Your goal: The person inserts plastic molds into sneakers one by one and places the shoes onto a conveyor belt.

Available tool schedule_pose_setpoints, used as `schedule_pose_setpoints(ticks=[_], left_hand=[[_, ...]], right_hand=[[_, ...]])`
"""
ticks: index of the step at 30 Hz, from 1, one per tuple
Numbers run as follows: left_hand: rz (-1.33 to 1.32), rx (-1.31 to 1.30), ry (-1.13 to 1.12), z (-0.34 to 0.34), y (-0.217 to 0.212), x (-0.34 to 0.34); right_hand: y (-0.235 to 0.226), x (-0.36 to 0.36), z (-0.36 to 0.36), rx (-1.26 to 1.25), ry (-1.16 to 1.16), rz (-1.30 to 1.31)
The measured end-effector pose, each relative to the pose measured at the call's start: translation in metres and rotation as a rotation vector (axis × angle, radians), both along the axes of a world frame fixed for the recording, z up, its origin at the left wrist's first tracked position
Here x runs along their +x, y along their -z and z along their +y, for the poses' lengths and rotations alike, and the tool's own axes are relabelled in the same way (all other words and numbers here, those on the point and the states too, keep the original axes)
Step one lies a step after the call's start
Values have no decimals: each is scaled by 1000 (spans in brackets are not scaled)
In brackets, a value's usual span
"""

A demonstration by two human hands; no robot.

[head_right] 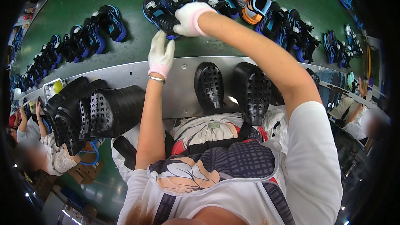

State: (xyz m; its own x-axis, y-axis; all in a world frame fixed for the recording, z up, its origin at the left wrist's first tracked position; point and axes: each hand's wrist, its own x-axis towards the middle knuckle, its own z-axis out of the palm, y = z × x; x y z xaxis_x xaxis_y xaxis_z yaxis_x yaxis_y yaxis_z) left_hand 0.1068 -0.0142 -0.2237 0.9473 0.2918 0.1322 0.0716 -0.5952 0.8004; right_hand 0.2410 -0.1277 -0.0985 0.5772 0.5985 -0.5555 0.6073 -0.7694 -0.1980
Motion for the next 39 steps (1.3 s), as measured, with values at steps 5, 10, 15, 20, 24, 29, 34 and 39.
schedule_pose_setpoints(ticks=[5,10,15,20,24,29,34,39], left_hand=[[38,75,45,3,3,3],[175,150,-38,-8,-8,19],[331,186,34,7,6,37],[585,163,130,17,19,62],[584,101,168,23,26,66],[459,225,239,24,34,66],[328,191,248,29,33,69],[618,244,311,37,5,80]], right_hand=[[34,19,48,-138,-136,-154],[84,8,77,-45,72,-223],[75,18,91,-115,77,-42],[64,25,104,-183,-50,-29],[64,24,110,-208,-281,-172],[88,42,114,-214,-332,-226],[91,41,111,-117,-282,-228],[25,29,76,-33,-266,-125]])
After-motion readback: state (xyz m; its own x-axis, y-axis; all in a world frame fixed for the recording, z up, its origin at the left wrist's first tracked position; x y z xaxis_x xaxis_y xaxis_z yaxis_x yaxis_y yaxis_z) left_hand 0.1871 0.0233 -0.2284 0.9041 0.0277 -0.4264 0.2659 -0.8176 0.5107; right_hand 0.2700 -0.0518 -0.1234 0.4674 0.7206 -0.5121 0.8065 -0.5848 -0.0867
